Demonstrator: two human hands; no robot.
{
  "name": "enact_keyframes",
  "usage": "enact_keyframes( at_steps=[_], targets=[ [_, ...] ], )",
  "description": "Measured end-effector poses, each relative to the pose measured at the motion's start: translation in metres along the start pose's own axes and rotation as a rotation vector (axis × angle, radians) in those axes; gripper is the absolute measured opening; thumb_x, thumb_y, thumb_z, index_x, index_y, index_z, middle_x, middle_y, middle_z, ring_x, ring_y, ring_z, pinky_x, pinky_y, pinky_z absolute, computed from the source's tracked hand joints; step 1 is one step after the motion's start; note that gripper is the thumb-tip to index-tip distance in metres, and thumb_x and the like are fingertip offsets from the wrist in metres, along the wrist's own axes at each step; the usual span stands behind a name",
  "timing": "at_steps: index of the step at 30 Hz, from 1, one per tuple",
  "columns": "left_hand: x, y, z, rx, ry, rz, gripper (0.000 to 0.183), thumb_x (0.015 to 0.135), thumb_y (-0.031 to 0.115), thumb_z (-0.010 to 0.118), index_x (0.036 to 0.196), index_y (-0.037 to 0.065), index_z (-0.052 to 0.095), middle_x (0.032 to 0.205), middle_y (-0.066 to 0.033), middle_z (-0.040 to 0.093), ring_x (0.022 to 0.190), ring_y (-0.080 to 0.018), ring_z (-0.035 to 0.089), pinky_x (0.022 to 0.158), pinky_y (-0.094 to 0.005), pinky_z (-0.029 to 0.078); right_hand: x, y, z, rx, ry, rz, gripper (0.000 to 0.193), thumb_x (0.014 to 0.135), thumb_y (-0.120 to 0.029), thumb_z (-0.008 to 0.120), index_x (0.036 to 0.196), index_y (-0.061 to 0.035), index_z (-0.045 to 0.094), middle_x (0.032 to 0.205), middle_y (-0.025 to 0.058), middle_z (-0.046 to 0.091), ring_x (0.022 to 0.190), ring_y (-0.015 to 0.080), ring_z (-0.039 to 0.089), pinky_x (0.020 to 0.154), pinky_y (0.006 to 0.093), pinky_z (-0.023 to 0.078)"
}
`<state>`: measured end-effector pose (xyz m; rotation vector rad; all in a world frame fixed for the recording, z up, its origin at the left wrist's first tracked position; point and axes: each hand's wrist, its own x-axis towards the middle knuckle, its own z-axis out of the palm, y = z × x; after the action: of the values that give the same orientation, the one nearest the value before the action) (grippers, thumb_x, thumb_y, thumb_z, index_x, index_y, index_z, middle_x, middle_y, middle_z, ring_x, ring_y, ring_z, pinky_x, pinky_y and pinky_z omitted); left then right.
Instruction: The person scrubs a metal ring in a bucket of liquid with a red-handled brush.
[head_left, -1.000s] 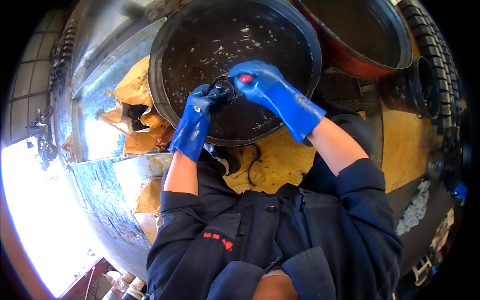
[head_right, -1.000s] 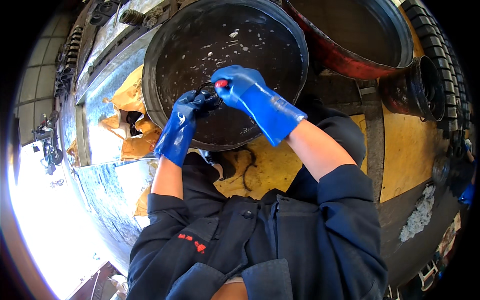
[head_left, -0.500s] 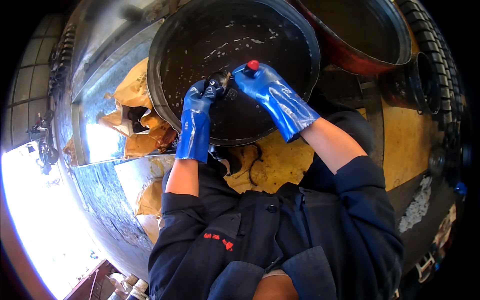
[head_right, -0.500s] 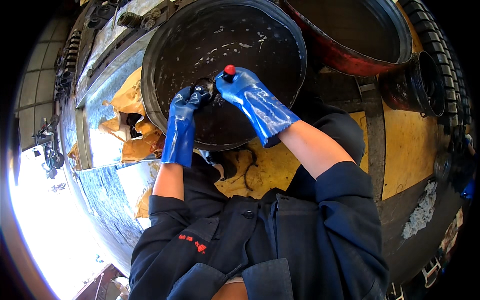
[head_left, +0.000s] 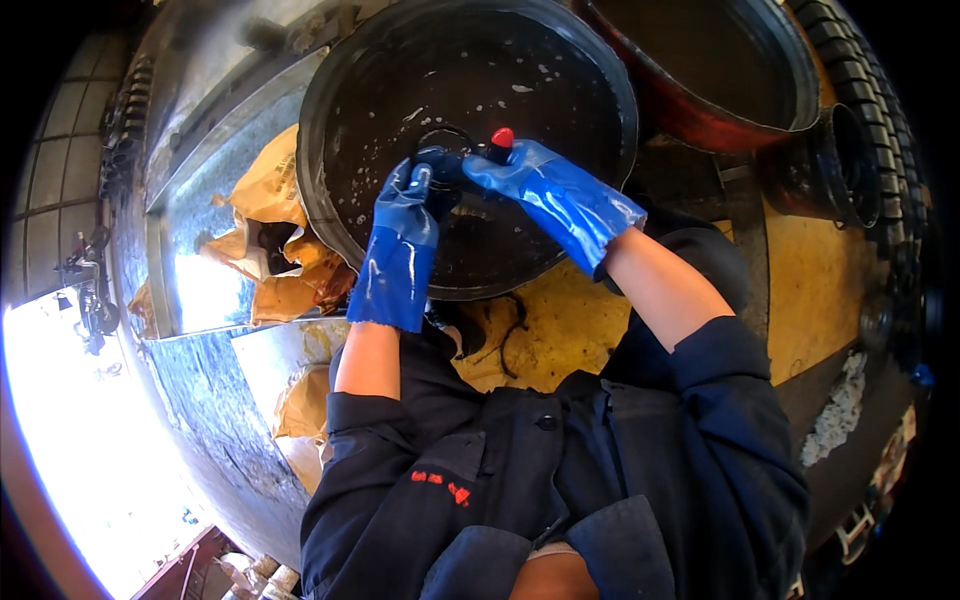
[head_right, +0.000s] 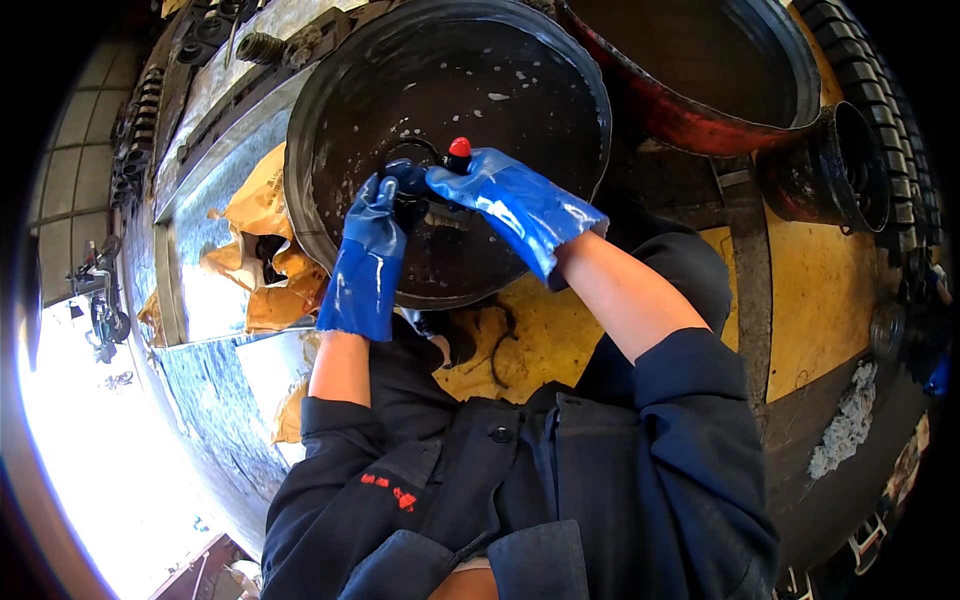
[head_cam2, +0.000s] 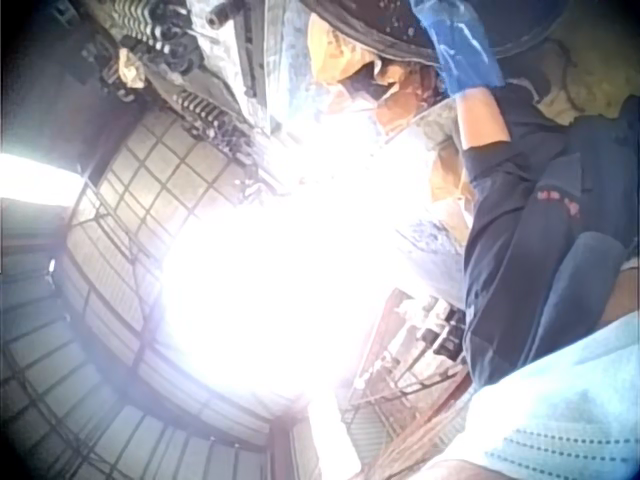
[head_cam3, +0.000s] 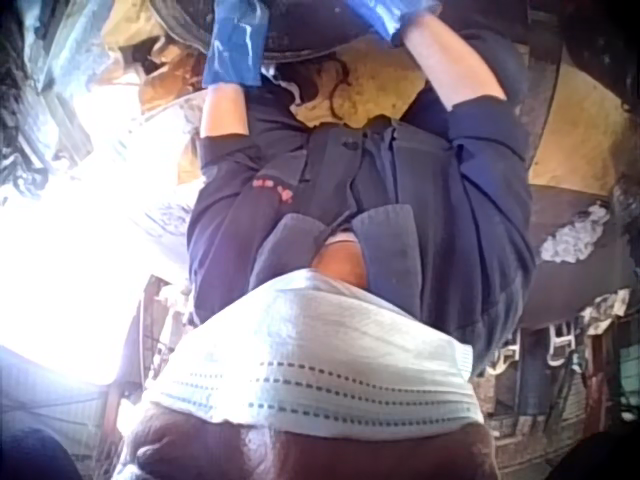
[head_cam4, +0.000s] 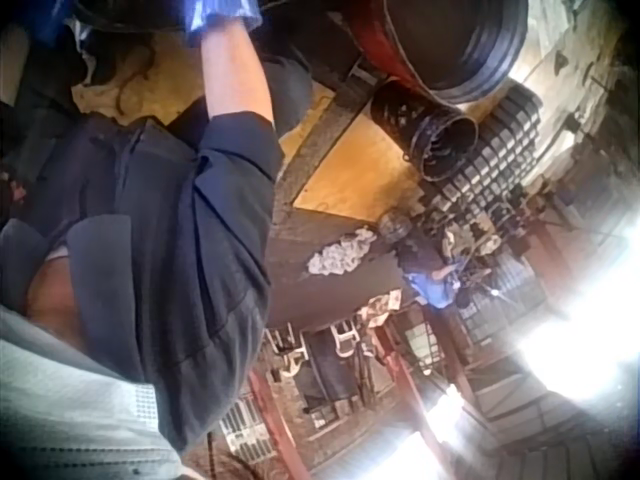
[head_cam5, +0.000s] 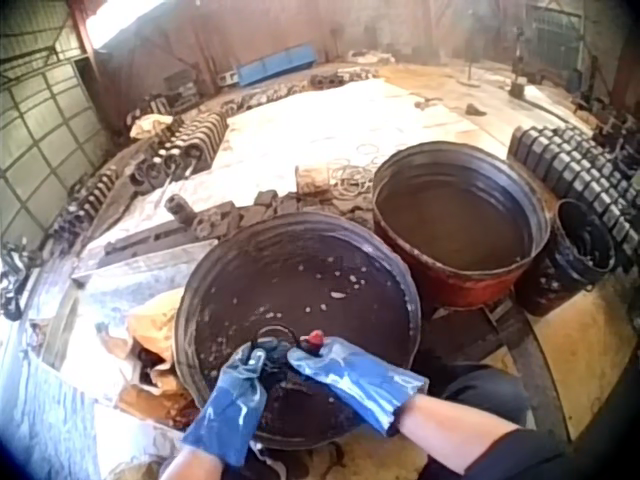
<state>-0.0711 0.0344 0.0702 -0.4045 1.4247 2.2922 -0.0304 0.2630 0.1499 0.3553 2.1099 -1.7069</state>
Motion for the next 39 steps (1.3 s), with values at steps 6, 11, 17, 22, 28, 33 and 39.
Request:
enact_keyframes(
  at_steps=[6,11,17,22,28,33,39],
  targets=[
    [0.011,0.001,-0.003,1.453,-0.047,0.81,0.043,0.097,0.014,0.071,0.138,0.007,0.064,0.123,-0.0139,0.075,0.11,-0.0269,0.074,0.091,-0.0374,0.061,0.036,0.01,0.01,-0.824,-0.02,-0.059,0.026,0.094,-0.029,0.071,0.114,-0.0139,0.079,0.11,0.0089,0.079,0.107,0.0293,0.075,0.091,0.0401,0.058],
    [-0.003,-0.009,-0.003,1.877,-0.405,0.568,0.043,0.093,0.016,0.073,0.135,0.015,0.067,0.121,-0.0113,0.076,0.109,-0.0294,0.073,0.096,-0.0378,0.058,0.035,0.012,0.021,-1.19,-0.173,-0.142,0.029,0.092,-0.021,0.073,0.12,-0.0217,0.079,0.122,0.0067,0.076,0.113,0.0275,0.074,0.093,0.0406,0.06],
    [-0.007,-0.001,-0.015,0.527,0.064,-0.069,0.034,0.101,0.02,0.069,0.128,0.0,0.068,0.11,-0.0097,0.077,0.097,-0.0204,0.074,0.089,-0.0343,0.059,0.046,0.038,0.003,-0.843,0.17,0.015,0.031,0.091,-0.042,0.068,0.11,-0.0197,0.078,0.11,0.0083,0.078,0.103,0.0311,0.075,0.089,0.0432,0.06],
    [-0.022,0.02,-0.016,0.4,0.064,-0.082,0.028,0.101,0.019,0.065,0.123,0.003,0.07,0.114,-0.011,0.076,0.102,-0.0216,0.074,0.089,-0.0353,0.059,0.047,0.033,-0.002,-0.427,0.116,-0.356,0.026,0.092,-0.037,0.073,0.106,-0.0155,0.079,0.104,0.0088,0.079,0.097,0.0306,0.076,0.089,0.041,0.06],
    [-0.013,0.012,-0.004,0.266,0.04,-0.101,0.022,0.101,0.013,0.068,0.119,0.0,0.071,0.105,-0.0101,0.077,0.087,-0.0215,0.074,0.081,-0.0345,0.06,0.054,0.035,0.017,-0.266,0.113,-0.879,0.019,0.093,-0.027,0.074,0.108,-0.0156,0.078,0.104,0.01,0.078,0.097,0.0301,0.074,0.089,0.0394,0.061],
    [-0.015,0.011,0.005,0.307,0.032,-0.01,0.022,0.102,0.012,0.069,0.119,-0.002,0.07,0.108,-0.0124,0.077,0.089,-0.0234,0.075,0.085,-0.0355,0.061,0.043,0.039,0.012,-0.23,0.221,-0.381,0.025,0.095,-0.033,0.069,0.109,-0.0138,0.077,0.1,0.0115,0.077,0.093,0.0302,0.074,0.086,0.0378,0.059],
    [0.003,-0.003,-0.021,0.377,0.03,0.228,0.028,0.106,0.022,0.065,0.125,0.003,0.07,0.108,-0.0086,0.079,0.096,-0.0194,0.075,0.085,-0.0323,0.058,0.028,0.001,-0.006,-0.136,0.079,0.245,0.041,0.09,-0.044,0.066,0.104,-0.0073,0.078,0.092,0.0153,0.076,0.089,0.0271,0.073,0.087,0.0391,0.055]
  ],
)
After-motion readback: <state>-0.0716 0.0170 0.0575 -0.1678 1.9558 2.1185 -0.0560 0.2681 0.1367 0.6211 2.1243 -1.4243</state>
